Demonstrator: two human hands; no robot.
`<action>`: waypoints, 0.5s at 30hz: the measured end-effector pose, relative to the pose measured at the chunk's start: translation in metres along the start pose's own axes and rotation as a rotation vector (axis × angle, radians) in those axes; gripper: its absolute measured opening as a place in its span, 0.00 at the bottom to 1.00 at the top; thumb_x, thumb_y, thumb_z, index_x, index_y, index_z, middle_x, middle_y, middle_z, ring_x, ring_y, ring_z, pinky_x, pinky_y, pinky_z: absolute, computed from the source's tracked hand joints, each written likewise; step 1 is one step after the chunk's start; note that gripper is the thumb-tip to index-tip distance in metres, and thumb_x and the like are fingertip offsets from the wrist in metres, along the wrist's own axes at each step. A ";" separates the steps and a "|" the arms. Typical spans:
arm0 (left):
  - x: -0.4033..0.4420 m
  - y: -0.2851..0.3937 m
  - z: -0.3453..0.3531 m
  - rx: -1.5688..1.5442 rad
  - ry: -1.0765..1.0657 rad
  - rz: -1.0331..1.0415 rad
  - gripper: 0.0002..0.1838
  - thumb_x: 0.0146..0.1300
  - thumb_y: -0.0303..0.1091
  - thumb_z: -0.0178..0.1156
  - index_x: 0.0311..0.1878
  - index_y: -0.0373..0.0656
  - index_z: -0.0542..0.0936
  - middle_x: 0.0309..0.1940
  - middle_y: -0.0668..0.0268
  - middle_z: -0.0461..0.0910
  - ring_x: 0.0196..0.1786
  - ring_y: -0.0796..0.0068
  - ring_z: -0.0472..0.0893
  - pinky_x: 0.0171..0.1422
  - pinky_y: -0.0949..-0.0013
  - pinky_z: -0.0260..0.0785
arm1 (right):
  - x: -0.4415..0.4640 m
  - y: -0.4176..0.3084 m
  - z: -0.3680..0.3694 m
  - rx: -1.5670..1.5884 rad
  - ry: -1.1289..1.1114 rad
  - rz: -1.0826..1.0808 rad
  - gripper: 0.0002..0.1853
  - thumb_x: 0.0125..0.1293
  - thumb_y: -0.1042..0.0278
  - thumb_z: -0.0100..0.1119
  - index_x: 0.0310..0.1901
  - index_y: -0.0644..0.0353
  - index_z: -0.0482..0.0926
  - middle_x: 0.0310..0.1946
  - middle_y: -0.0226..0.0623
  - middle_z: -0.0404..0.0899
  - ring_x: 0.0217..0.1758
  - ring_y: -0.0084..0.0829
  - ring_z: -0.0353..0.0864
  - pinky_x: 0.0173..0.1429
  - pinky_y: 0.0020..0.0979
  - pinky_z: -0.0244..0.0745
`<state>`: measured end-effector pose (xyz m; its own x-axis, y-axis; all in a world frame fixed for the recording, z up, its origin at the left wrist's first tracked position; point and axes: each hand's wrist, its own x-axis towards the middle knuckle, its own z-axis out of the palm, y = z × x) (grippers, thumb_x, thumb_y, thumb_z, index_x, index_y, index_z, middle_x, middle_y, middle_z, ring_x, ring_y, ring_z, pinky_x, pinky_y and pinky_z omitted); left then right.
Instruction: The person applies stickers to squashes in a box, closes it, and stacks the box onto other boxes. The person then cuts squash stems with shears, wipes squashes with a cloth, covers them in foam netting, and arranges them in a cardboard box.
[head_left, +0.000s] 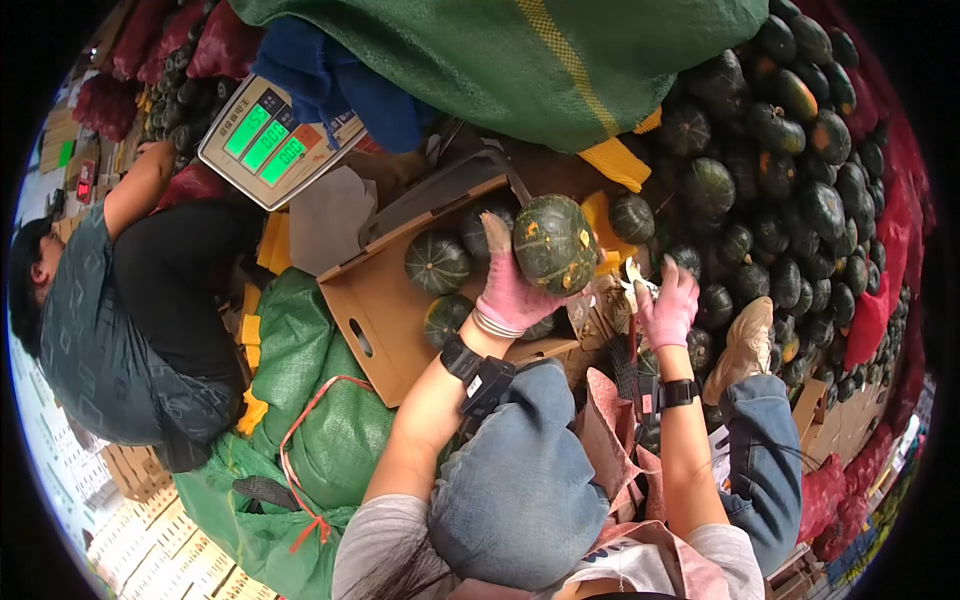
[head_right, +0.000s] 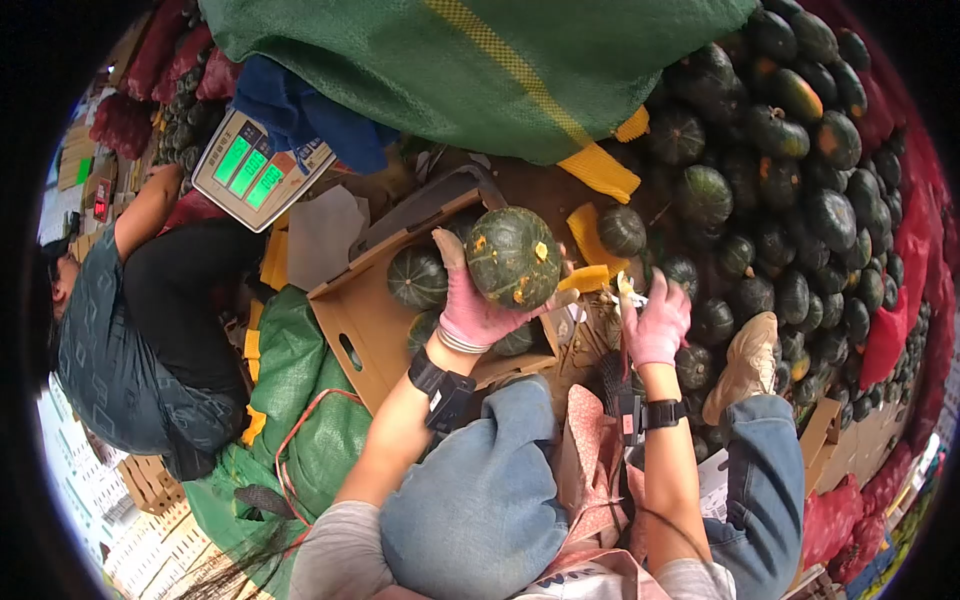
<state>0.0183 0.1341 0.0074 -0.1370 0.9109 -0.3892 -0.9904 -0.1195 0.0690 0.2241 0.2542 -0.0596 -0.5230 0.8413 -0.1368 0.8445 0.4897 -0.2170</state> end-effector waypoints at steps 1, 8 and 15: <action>0.000 -0.001 0.001 -0.030 0.010 0.022 0.53 0.45 0.81 0.47 0.63 0.45 0.66 0.54 0.57 0.74 0.54 0.54 0.76 0.60 0.49 0.71 | 0.010 -0.019 -0.023 0.206 0.187 -0.189 0.28 0.57 0.50 0.61 0.57 0.55 0.71 0.54 0.44 0.70 0.58 0.46 0.68 0.64 0.45 0.61; 0.007 -0.011 0.012 -0.155 0.049 0.065 0.34 0.58 0.64 0.54 0.56 0.45 0.72 0.51 0.60 0.76 0.53 0.63 0.76 0.60 0.57 0.70 | 0.023 -0.117 -0.078 0.064 0.551 -1.040 0.16 0.52 0.57 0.60 0.45 0.29 0.80 0.55 0.24 0.70 0.60 0.37 0.64 0.70 0.49 0.54; 0.019 -0.010 0.020 -0.073 0.002 0.015 0.35 0.57 0.66 0.52 0.57 0.48 0.72 0.52 0.60 0.75 0.54 0.58 0.76 0.57 0.48 0.71 | 0.049 -0.061 -0.082 0.225 0.263 -0.428 0.31 0.69 0.38 0.29 0.56 0.48 0.77 0.66 0.46 0.61 0.69 0.50 0.55 0.71 0.46 0.42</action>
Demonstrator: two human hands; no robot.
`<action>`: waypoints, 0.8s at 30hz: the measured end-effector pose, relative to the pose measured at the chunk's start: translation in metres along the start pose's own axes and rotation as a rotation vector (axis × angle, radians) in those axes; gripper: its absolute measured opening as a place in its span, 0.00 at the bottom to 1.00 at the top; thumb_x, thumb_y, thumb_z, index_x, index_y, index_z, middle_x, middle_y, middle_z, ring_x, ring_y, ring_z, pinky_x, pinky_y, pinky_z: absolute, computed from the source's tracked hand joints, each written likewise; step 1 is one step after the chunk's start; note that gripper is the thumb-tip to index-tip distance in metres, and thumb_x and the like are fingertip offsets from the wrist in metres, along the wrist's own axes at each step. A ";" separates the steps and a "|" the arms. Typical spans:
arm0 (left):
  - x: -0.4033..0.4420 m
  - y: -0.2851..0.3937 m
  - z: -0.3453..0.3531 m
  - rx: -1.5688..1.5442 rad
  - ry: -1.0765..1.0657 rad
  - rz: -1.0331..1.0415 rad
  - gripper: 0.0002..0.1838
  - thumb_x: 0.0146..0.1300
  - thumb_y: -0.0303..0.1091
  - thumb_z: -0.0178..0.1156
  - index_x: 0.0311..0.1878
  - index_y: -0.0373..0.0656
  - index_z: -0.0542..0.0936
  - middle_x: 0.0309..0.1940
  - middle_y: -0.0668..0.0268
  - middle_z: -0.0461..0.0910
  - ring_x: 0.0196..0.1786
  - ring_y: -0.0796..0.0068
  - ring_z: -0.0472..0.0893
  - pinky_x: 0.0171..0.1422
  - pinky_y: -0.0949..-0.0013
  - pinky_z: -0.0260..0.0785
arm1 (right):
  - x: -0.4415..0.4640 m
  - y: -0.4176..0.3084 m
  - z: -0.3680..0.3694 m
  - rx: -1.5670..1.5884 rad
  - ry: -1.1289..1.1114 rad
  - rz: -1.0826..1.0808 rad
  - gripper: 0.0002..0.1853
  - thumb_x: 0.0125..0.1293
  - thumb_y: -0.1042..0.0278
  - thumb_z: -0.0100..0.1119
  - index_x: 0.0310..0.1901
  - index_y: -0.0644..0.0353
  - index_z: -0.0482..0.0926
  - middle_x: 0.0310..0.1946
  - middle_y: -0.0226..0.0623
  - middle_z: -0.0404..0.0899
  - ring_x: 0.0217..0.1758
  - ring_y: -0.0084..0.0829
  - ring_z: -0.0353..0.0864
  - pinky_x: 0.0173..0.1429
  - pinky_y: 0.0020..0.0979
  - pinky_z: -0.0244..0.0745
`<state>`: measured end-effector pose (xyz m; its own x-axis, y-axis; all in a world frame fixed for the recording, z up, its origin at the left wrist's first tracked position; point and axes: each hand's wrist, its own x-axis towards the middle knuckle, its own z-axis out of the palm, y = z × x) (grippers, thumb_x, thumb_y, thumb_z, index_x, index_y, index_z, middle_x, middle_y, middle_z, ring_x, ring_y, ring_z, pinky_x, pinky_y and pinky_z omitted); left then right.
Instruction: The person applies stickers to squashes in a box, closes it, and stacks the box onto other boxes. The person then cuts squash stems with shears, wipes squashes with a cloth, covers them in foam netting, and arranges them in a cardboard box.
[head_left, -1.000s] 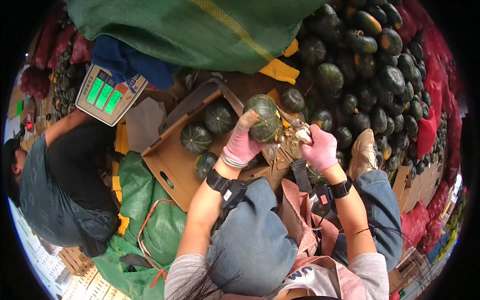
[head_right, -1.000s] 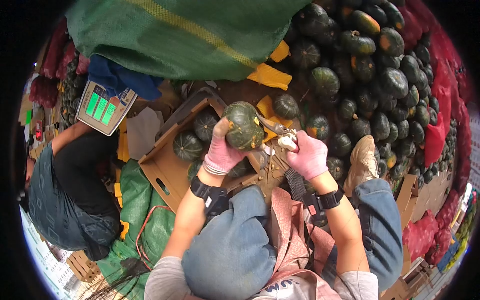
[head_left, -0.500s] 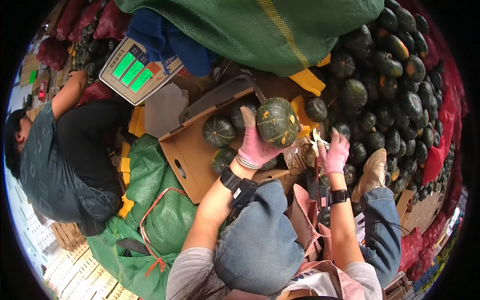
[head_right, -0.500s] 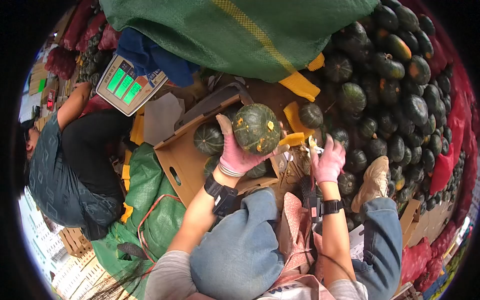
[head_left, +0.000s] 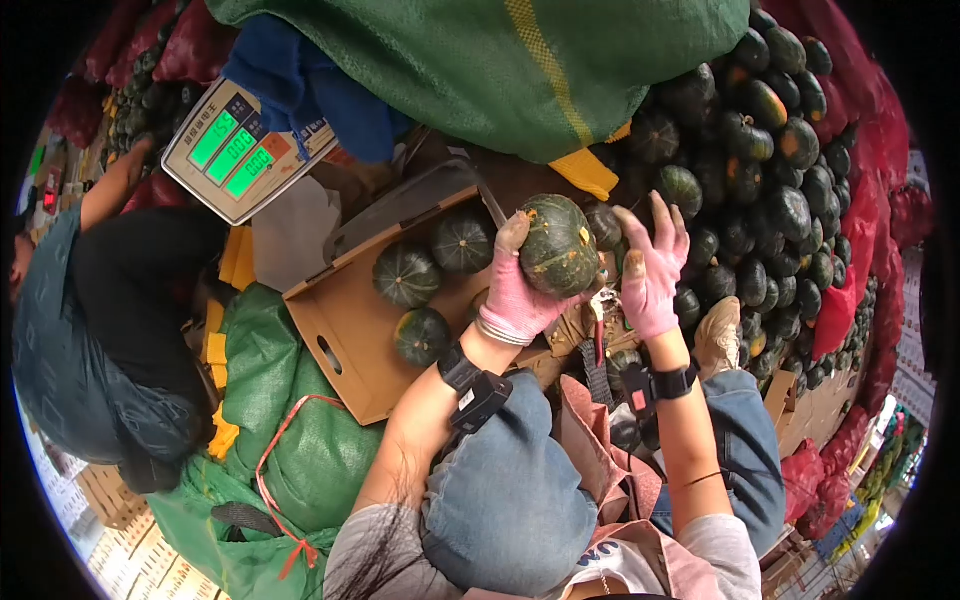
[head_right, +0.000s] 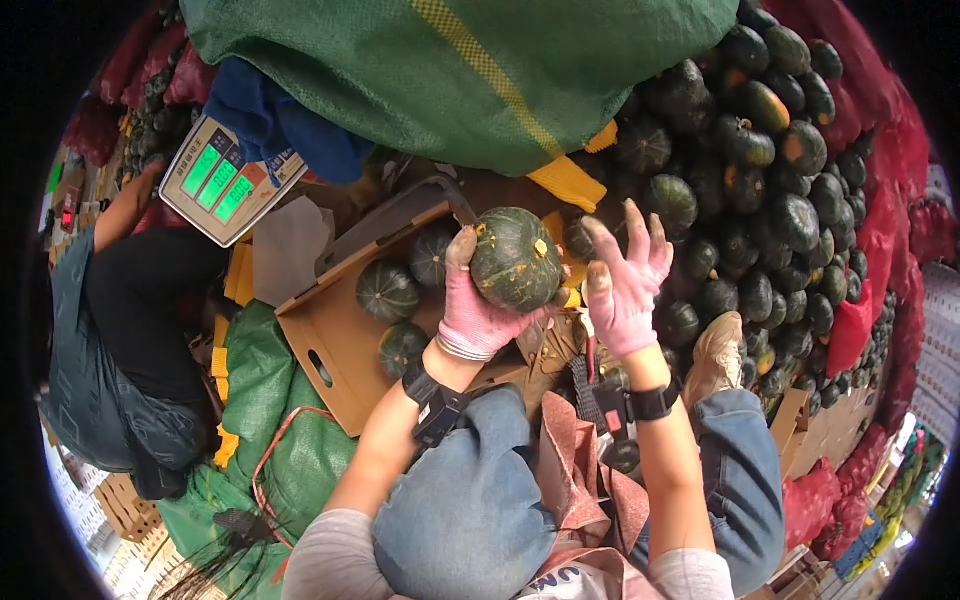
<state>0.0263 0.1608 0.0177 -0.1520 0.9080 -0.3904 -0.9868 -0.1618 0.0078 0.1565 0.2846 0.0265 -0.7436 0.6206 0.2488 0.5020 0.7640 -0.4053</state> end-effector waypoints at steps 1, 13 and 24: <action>0.001 -0.003 0.002 0.010 0.009 0.001 0.35 0.57 0.66 0.52 0.57 0.48 0.72 0.52 0.60 0.75 0.54 0.58 0.76 0.58 0.49 0.71 | 0.002 -0.009 -0.007 0.073 0.022 -0.051 0.32 0.68 0.37 0.31 0.56 0.49 0.77 0.66 0.47 0.61 0.69 0.50 0.55 0.72 0.47 0.41; -0.005 0.005 -0.014 0.770 -0.018 0.459 0.44 0.57 0.73 0.49 0.64 0.45 0.60 0.54 0.65 0.68 0.55 0.72 0.71 0.61 0.66 0.66 | 0.030 -0.090 -0.003 0.710 -0.178 0.297 0.34 0.48 0.57 0.72 0.54 0.61 0.68 0.49 0.41 0.71 0.50 0.33 0.74 0.55 0.33 0.71; -0.055 0.082 -0.063 0.067 0.052 0.573 0.49 0.48 0.76 0.50 0.65 0.49 0.63 0.57 0.59 0.72 0.58 0.58 0.74 0.62 0.48 0.69 | 0.079 -0.119 0.038 0.464 -0.047 -0.236 0.06 0.61 0.70 0.60 0.39 0.60 0.77 0.30 0.46 0.78 0.33 0.41 0.80 0.38 0.34 0.76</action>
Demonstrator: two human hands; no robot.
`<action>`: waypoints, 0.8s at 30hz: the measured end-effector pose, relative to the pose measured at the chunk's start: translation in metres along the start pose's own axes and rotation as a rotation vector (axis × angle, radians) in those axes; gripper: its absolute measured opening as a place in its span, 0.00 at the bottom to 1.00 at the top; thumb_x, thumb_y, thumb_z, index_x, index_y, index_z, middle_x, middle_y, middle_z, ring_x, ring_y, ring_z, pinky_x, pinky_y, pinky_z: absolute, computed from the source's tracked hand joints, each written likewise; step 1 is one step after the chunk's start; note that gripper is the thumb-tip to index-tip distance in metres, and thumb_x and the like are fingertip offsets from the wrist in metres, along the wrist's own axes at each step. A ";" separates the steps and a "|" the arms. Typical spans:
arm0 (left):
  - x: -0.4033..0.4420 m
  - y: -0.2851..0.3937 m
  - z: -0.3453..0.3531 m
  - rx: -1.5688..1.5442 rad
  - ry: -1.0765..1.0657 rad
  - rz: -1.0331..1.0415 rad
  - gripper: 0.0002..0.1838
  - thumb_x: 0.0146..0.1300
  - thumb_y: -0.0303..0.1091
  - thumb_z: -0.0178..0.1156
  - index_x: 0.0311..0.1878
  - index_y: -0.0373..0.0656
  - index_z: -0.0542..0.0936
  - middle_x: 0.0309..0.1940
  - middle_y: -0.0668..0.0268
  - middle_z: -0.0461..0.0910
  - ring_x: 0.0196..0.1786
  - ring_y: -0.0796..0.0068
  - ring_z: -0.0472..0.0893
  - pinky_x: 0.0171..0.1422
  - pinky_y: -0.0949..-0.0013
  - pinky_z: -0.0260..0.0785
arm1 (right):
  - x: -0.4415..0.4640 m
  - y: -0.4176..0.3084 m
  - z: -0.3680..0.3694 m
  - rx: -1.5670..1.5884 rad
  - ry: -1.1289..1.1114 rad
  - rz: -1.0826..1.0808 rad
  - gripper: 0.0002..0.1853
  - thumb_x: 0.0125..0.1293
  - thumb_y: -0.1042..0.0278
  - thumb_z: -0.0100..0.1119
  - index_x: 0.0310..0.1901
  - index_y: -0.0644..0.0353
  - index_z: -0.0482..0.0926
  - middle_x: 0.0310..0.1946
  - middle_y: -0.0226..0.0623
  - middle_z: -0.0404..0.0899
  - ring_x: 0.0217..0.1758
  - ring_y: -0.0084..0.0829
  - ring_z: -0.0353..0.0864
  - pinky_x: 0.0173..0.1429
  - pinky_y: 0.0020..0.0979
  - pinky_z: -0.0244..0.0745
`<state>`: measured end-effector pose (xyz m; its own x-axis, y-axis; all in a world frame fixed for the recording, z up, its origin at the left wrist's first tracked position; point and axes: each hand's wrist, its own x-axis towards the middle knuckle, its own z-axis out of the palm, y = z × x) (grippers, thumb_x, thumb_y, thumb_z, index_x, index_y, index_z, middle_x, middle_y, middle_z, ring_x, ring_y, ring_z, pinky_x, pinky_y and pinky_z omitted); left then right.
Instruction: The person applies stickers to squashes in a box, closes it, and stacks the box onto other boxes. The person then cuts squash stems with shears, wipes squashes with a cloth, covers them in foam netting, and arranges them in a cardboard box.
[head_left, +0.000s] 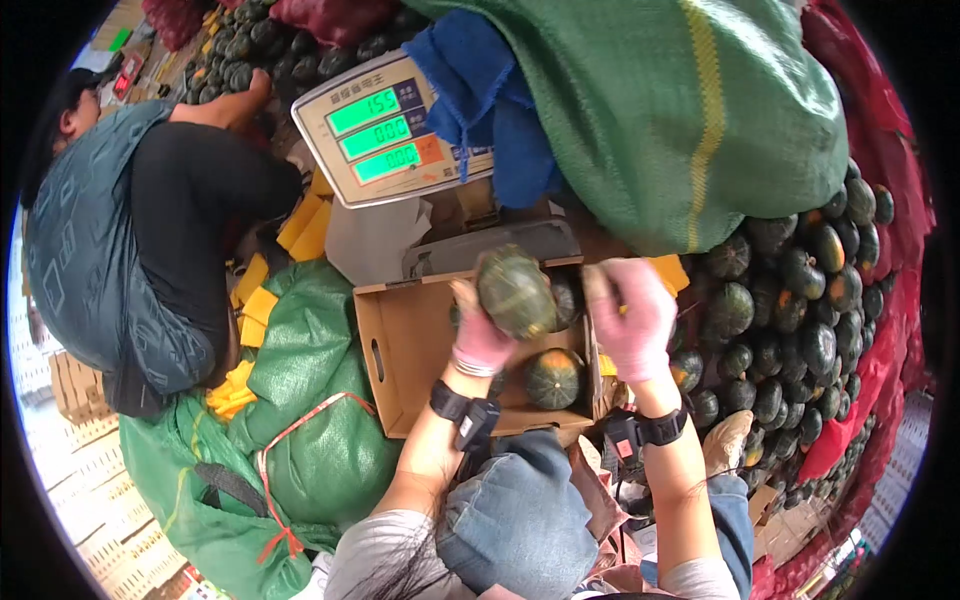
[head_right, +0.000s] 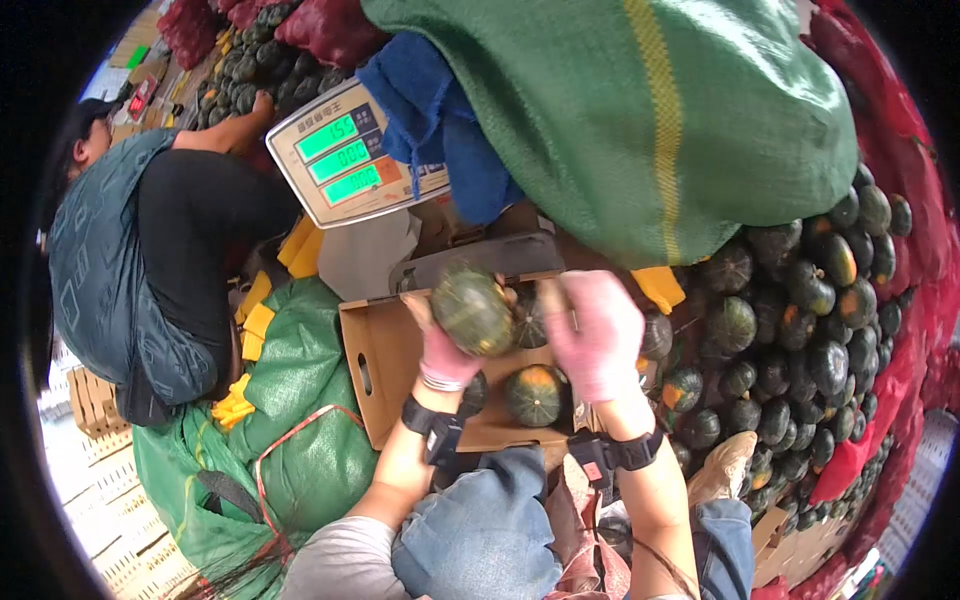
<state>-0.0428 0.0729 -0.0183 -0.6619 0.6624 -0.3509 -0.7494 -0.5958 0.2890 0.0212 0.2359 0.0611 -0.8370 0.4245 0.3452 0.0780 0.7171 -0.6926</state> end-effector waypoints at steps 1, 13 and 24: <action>0.000 0.011 -0.002 -0.027 -0.042 0.029 0.49 0.48 0.76 0.51 0.64 0.48 0.64 0.56 0.59 0.73 0.58 0.57 0.74 0.63 0.47 0.68 | 0.005 -0.007 0.011 0.025 -0.102 0.047 0.11 0.61 0.65 0.61 0.41 0.61 0.76 0.31 0.48 0.79 0.35 0.45 0.80 0.41 0.36 0.76; -0.005 0.051 -0.001 0.154 -0.049 0.204 0.45 0.39 0.40 0.78 0.62 0.44 0.65 0.53 0.61 0.75 0.54 0.60 0.77 0.60 0.54 0.73 | 0.059 -0.028 0.027 -0.053 -0.129 0.182 0.12 0.50 0.71 0.64 0.36 0.61 0.75 0.44 0.47 0.76 0.48 0.45 0.76 0.59 0.39 0.67; 0.012 0.054 0.048 0.332 0.007 0.244 0.51 0.36 0.36 0.80 0.65 0.44 0.60 0.57 0.62 0.72 0.57 0.66 0.75 0.62 0.63 0.70 | 0.070 -0.043 0.001 0.311 -0.456 -0.720 0.11 0.43 0.63 0.64 0.25 0.56 0.73 0.60 0.47 0.67 0.64 0.61 0.62 0.61 0.58 0.61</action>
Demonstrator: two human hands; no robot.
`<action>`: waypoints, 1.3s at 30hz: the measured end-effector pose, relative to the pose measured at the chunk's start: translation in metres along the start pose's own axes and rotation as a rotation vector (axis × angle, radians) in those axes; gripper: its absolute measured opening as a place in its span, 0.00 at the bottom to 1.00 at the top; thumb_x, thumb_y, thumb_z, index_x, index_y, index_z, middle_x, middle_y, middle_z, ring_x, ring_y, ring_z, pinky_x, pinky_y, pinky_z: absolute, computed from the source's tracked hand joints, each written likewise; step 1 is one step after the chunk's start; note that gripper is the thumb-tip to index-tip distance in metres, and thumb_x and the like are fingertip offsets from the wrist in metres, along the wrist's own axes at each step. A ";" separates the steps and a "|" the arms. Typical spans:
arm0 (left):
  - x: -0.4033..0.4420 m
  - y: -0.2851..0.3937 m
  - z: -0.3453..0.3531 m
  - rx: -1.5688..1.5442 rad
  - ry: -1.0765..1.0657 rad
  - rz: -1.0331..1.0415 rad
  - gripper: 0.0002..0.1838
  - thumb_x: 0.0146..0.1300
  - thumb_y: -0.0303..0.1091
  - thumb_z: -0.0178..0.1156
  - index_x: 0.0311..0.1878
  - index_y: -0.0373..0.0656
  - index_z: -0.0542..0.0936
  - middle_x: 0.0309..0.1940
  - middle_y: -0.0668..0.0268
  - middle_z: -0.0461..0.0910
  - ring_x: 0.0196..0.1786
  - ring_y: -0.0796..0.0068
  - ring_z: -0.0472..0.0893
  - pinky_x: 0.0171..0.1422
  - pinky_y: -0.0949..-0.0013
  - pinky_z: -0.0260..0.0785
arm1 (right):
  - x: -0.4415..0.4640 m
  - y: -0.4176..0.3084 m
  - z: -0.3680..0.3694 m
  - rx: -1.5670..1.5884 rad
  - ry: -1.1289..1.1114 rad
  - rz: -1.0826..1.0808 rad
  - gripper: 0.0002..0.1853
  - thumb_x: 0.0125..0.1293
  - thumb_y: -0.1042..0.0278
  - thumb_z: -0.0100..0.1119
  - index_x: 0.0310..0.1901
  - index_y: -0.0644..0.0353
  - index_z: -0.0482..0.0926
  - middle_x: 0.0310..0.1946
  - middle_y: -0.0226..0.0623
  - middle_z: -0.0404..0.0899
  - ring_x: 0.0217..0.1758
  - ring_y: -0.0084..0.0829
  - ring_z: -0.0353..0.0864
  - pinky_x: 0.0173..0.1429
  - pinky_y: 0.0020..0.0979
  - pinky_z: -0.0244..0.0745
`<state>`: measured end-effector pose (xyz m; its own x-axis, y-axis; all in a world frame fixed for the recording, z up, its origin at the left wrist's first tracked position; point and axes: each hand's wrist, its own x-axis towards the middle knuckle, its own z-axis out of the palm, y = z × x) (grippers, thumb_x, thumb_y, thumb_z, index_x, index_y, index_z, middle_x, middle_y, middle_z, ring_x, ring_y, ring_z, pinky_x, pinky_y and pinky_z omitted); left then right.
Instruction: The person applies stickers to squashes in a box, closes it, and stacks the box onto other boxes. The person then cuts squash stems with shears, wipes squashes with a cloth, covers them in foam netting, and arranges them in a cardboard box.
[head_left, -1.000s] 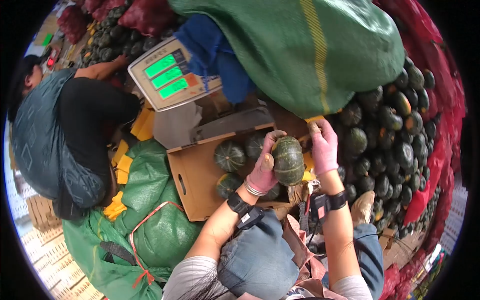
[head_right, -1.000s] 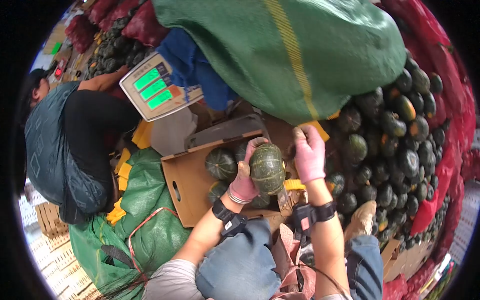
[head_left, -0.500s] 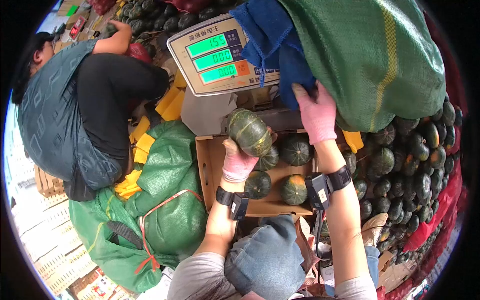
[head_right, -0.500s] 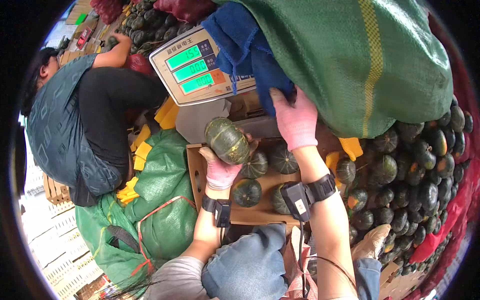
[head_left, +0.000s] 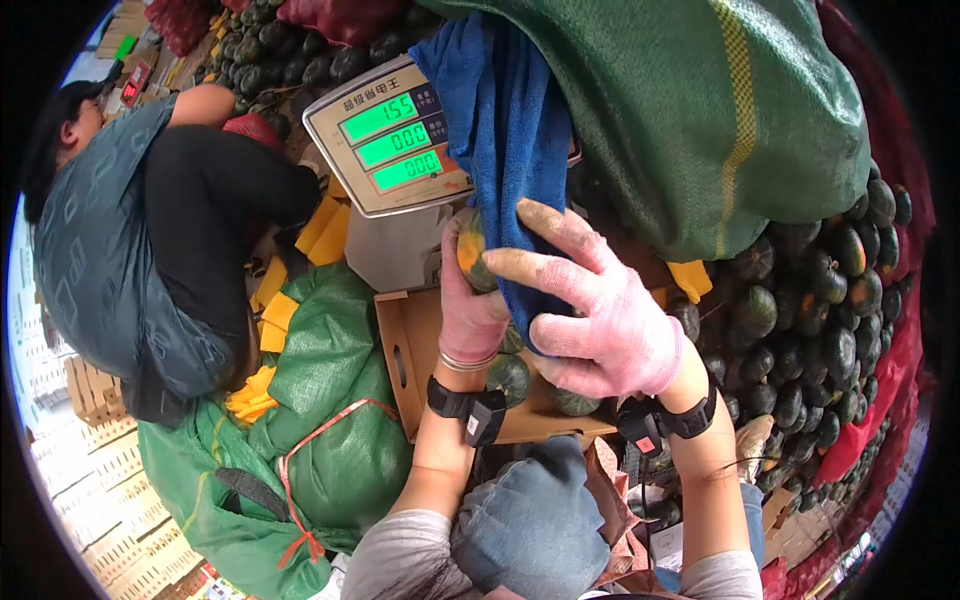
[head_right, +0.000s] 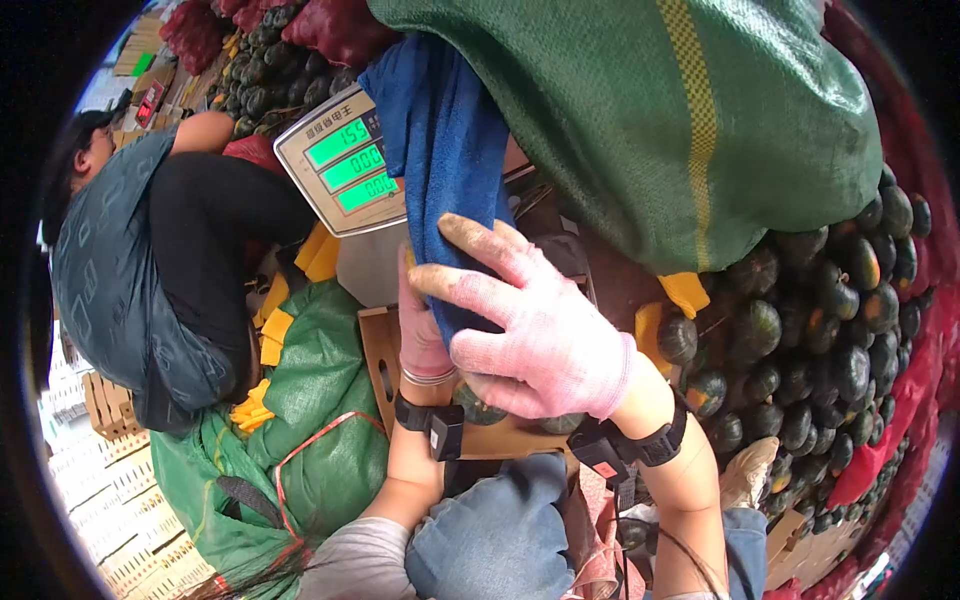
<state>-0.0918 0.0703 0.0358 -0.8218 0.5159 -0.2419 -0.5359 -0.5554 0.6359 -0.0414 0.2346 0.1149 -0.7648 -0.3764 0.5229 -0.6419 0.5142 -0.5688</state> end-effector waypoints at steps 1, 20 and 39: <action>0.001 0.002 0.004 0.023 0.038 -0.025 0.51 0.35 0.39 0.80 0.64 0.43 0.61 0.56 0.62 0.73 0.56 0.67 0.75 0.61 0.63 0.71 | -0.001 0.003 0.000 0.041 0.016 -0.009 0.11 0.46 0.60 0.65 0.26 0.56 0.74 0.58 0.45 0.69 0.64 0.58 0.63 0.62 0.56 0.61; -0.011 0.024 0.029 1.294 0.041 0.772 0.42 0.34 0.38 0.78 0.55 0.38 0.68 0.48 0.60 0.73 0.49 0.64 0.75 0.56 0.63 0.67 | 0.025 -0.010 0.021 -0.107 0.276 0.517 0.21 0.61 0.61 0.51 0.52 0.66 0.74 0.55 0.54 0.72 0.60 0.49 0.70 0.66 0.43 0.61; -0.009 0.010 0.043 1.118 0.100 0.647 0.39 0.31 0.33 0.77 0.52 0.40 0.72 0.45 0.63 0.76 0.49 0.69 0.77 0.57 0.66 0.69 | 0.010 0.005 0.011 0.063 0.381 0.384 0.19 0.64 0.65 0.52 0.52 0.70 0.73 0.48 0.53 0.75 0.53 0.48 0.75 0.61 0.40 0.67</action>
<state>-0.0820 0.0880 0.0756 -0.9061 0.2826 0.3149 0.3732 0.1832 0.9095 -0.0533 0.2247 0.1101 -0.8784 0.1419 0.4564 -0.3310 0.5082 -0.7950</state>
